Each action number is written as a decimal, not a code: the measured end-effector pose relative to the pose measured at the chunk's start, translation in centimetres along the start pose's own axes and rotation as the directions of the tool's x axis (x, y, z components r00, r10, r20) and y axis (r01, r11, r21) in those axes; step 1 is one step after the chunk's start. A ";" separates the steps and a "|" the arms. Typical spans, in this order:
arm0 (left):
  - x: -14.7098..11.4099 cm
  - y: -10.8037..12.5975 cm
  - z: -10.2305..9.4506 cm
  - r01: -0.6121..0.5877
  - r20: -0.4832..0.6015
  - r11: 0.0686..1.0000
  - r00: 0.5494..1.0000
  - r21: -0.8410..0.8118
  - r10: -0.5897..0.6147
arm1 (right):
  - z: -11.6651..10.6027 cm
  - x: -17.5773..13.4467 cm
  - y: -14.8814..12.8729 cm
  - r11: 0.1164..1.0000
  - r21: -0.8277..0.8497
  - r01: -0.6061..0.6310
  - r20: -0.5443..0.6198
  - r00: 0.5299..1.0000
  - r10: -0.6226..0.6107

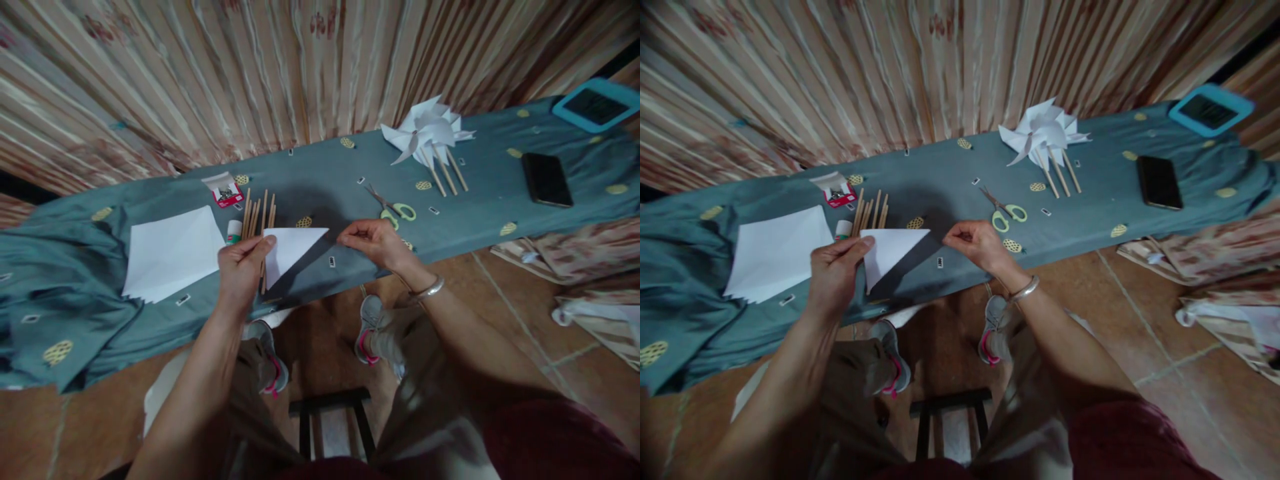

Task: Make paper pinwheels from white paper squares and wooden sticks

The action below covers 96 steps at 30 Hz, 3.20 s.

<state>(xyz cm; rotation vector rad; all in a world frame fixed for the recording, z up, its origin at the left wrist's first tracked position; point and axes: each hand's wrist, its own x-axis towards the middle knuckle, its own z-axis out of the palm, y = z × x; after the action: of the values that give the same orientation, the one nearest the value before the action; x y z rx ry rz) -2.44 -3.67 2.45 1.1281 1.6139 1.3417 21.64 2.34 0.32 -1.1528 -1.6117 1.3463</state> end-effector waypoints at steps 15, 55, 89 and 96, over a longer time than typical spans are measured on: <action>-1.2 -0.3 2.7 0.057 0.253 0.994 0.964 0.089 -0.078 | 4.1 0.2 -2.1 0.958 -0.215 0.192 0.193 0.969 -0.151; 0.3 -1.1 3.7 -0.011 0.151 0.975 0.987 -0.221 0.045 | 2.2 1.4 -0.7 0.940 0.301 -0.161 -0.072 0.979 0.191; 1.6 -2.2 4.3 0.145 0.100 0.925 0.988 -0.350 -0.117 | 4.0 1.4 -1.4 0.773 0.602 -0.201 0.010 0.969 0.245; 1.4 -1.4 4.5 0.192 0.100 0.876 0.981 -0.443 -0.165 | 4.3 1.3 -1.4 0.754 0.620 -0.216 0.009 0.963 0.268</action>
<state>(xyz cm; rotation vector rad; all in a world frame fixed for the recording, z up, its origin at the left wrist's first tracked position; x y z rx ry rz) 1.01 -0.93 0.25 0.7110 1.2372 1.4457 16.96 2.06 0.91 -0.9979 -0.8508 1.7920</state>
